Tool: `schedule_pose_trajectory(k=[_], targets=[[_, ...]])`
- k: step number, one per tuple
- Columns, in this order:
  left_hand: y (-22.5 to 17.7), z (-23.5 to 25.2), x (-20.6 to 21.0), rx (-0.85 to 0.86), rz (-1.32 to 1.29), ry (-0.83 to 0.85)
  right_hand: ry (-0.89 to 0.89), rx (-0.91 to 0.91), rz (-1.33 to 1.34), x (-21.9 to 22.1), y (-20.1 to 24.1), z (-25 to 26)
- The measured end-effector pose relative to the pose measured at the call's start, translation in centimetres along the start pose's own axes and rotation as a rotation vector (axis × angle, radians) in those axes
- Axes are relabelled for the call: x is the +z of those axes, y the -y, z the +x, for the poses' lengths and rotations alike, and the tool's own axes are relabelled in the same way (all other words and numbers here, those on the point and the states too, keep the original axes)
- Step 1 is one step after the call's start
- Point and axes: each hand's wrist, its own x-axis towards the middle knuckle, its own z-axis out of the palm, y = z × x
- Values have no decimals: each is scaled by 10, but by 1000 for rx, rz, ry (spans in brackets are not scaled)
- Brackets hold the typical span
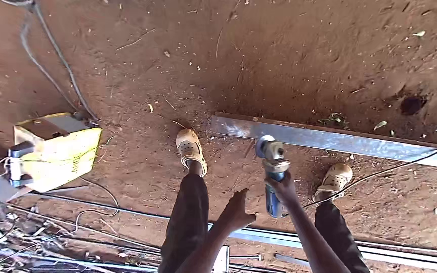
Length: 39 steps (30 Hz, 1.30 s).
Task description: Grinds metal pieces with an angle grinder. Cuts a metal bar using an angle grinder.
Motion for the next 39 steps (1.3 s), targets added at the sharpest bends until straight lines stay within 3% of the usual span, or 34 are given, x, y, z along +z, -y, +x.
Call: schedule_pose_trajectory(k=[2,5,10,13,15,19,25,29,34,39], targets=[[-2,22,3,-10,-57,-19,55,-5,-87,30,14,3],[-11,41,12,85,-424,-208,97,-5,-134,63,34,1],[-2,63,28,211,-768,-344,106,-53,-234,67,65,24],[-11,65,30,195,-650,-475,96,2,-317,75,77,35],[-14,68,28,61,-466,-550,78,33,-342,88,77,42],[-1,85,21,-60,-332,-565,50,50,-352,111,59,53],[6,85,10,24,-364,-566,-65,41,-399,129,62,57],[2,88,27,-14,-454,-558,12,59,-490,119,54,52],[-24,92,5,9,-498,-559,-52,33,-439,109,70,71],[-28,92,31,-72,-586,-575,14,49,-508,100,63,61]])
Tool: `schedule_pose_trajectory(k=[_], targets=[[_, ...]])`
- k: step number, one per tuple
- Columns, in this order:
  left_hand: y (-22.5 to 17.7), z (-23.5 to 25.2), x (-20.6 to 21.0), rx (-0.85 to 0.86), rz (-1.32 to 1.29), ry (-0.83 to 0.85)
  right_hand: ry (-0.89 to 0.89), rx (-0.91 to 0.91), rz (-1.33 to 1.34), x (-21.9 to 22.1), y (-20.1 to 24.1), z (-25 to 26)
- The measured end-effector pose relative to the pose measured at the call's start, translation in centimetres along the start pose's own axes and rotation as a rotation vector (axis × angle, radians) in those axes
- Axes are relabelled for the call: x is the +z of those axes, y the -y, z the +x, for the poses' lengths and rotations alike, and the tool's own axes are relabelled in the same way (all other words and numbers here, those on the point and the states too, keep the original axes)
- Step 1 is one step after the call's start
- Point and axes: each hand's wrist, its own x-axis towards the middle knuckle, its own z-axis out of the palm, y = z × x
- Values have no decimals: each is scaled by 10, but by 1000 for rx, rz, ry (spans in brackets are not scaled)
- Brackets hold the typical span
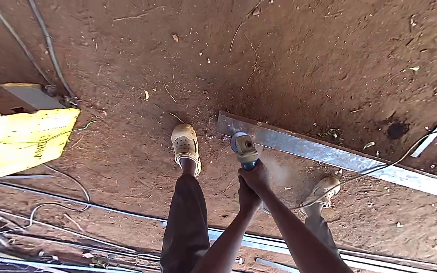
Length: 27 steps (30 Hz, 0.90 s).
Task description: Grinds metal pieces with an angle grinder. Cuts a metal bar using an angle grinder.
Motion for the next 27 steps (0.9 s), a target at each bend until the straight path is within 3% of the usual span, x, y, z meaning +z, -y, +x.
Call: schedule_pose_trajectory(k=[5,11,15,20,23,27], targets=[[-10,15,0,54,52,-24,-14,-12,-2,-6,14,12],[4,4,11,17,-10,-12,26,26,-79,-4,-4,3],[-16,28,-2,63,-51,-3,-39,-21,7,-8,18,21],[-19,17,-6,108,-47,68,-42,49,-17,-20,25,9],[-53,-3,-9,70,74,188,-38,169,45,-54,27,-2],[-104,-6,-30,9,60,238,26,135,128,-86,51,17]])
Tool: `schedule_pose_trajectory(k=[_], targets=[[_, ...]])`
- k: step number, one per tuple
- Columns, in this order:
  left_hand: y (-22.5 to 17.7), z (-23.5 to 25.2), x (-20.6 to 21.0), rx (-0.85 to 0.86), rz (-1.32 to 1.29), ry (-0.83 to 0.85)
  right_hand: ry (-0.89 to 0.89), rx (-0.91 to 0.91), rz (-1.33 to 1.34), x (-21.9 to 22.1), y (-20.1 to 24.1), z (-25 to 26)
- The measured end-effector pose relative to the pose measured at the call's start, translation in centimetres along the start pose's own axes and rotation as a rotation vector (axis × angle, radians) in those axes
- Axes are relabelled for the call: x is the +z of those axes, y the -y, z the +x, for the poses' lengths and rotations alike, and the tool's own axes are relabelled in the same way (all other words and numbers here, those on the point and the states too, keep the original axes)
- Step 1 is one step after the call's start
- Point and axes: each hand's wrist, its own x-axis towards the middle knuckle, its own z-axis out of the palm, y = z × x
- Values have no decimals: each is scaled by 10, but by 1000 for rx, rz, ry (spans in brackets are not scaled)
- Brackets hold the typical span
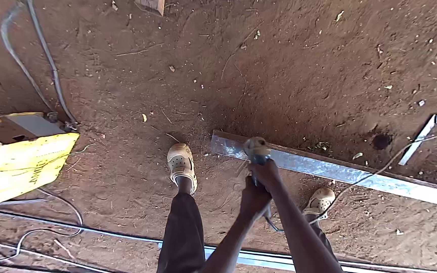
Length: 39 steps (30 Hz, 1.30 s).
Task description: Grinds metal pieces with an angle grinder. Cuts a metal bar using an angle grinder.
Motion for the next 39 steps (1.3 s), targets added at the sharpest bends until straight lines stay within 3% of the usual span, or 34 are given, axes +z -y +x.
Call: schedule_pose_trajectory(k=[5,9,18,21,29,35,39], targets=[[3,9,-34,61,-170,-176,195,-143,-59,26,50,12],[-3,13,-32,27,-200,-186,230,-90,-91,17,57,11],[-64,-5,142,-41,5,147,-30,113,9,-142,-83,46],[-67,-6,172,-85,32,160,-20,135,8,-163,-108,44],[-36,-9,124,-57,-67,-99,131,29,-33,-102,-64,28],[-36,-13,154,-53,-17,33,11,99,-50,-127,-96,29],[-24,-10,126,-41,60,68,-86,120,-40,-102,-92,23]])
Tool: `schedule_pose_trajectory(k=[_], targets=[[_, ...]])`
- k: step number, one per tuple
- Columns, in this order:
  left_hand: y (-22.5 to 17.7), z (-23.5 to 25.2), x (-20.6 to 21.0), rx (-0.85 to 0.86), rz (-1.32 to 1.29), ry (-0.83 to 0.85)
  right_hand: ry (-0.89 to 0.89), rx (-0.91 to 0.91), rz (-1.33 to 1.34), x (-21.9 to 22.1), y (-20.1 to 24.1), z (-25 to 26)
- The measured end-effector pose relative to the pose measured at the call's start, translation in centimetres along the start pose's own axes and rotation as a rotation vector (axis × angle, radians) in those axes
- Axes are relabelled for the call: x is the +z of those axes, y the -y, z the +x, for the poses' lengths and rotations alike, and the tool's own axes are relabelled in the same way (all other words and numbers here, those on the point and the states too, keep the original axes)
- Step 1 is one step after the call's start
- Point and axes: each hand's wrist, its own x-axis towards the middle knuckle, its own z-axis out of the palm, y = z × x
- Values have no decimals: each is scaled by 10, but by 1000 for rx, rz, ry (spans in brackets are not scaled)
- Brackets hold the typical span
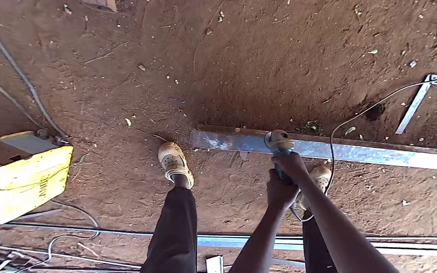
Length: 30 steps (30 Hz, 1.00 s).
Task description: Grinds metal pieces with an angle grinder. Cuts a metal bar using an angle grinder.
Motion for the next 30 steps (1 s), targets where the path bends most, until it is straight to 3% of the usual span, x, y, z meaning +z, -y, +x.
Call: schedule_pose_trajectory(k=[4,7,9,13,18,21,26,30], targets=[[51,8,-86,14,19,-83,4,-83,48,87,49,-38],[76,20,-153,47,-25,-263,92,-202,1,150,105,-56],[87,12,-175,37,-143,-370,169,-258,-81,178,128,-72],[104,-9,-165,23,-310,-365,239,-180,-171,176,135,-103],[130,-16,-146,4,-213,-280,85,-154,-113,190,77,-95],[133,8,-154,62,-153,-267,19,-197,-75,194,84,-84],[154,0,-143,43,-118,-277,46,-165,-108,202,68,-92],[138,5,-151,16,-45,-266,26,-170,-53,198,72,-84]])
